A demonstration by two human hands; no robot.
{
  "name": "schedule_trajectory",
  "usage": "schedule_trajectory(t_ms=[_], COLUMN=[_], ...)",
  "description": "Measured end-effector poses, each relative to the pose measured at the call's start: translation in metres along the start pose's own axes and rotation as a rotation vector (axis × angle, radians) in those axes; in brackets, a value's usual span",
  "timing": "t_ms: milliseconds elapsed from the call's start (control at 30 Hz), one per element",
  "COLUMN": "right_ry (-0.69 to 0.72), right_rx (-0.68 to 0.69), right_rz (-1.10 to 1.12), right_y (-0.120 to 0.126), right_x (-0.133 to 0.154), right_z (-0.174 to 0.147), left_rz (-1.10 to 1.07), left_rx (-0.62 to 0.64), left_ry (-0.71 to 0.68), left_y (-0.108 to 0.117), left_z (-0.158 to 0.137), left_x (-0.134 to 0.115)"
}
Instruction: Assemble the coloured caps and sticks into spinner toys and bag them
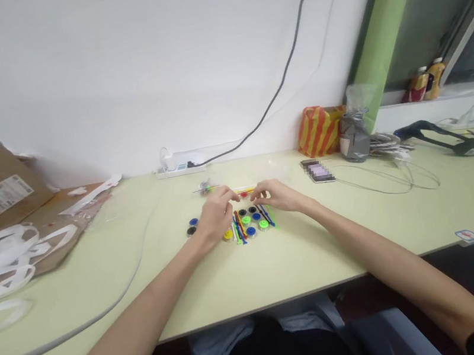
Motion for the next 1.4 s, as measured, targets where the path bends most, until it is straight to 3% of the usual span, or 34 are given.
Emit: schedule_trajectory(t_ms=[167,300,467,700,767,933,1133,1267,1400], right_ry=[0.039,0.017,0.056,0.093,0.076,0.012,-0.051,-0.073,-0.076], right_rx=[0.019,-0.085,-0.291,-0.267,-0.233,-0.063,0.038,0.012,-0.132], right_rz=[-0.063,-0.054,0.205,0.458,0.422,0.049,-0.009,-0.046,-0.030], right_y=[-0.017,-0.009,0.011,0.007,0.005,-0.004,-0.017,-0.019,-0.009], right_x=[-0.003,-0.007,0.000,0.006,0.002,-0.010,-0.027,-0.030,-0.025], right_z=[0.008,0.008,-0.004,-0.003,-0.003,-0.002,0.003,0.003,-0.001], left_rz=[-0.015,-0.028,-0.029,-0.005,0.008,0.053,0.078,0.080,0.075], left_rx=[0.076,0.057,0.055,-0.013,-0.032,-0.045,-0.064,-0.074,-0.075], left_ry=[-0.025,0.001,0.031,-0.011,-0.018,-0.014,-0.012,0.004,0.009], left_y=[-0.006,-0.005,-0.006,-0.003,-0.002,-0.001,-0.001,-0.002,-0.002], left_z=[0.002,0.003,0.004,0.004,0.004,0.003,0.003,0.002,0.002], left_x=[-0.003,-0.005,-0.008,-0.012,-0.011,-0.009,-0.009,-0.006,-0.006])
Point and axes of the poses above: each hand's wrist, its own z-axis towards the middle knuckle, its own y-axis out of the back of the hand, x = y × z, the point moved 6 cm from there along z, towards the middle knuckle, and after that the axes turned 14 degrees about x, right-handed, at the moved point
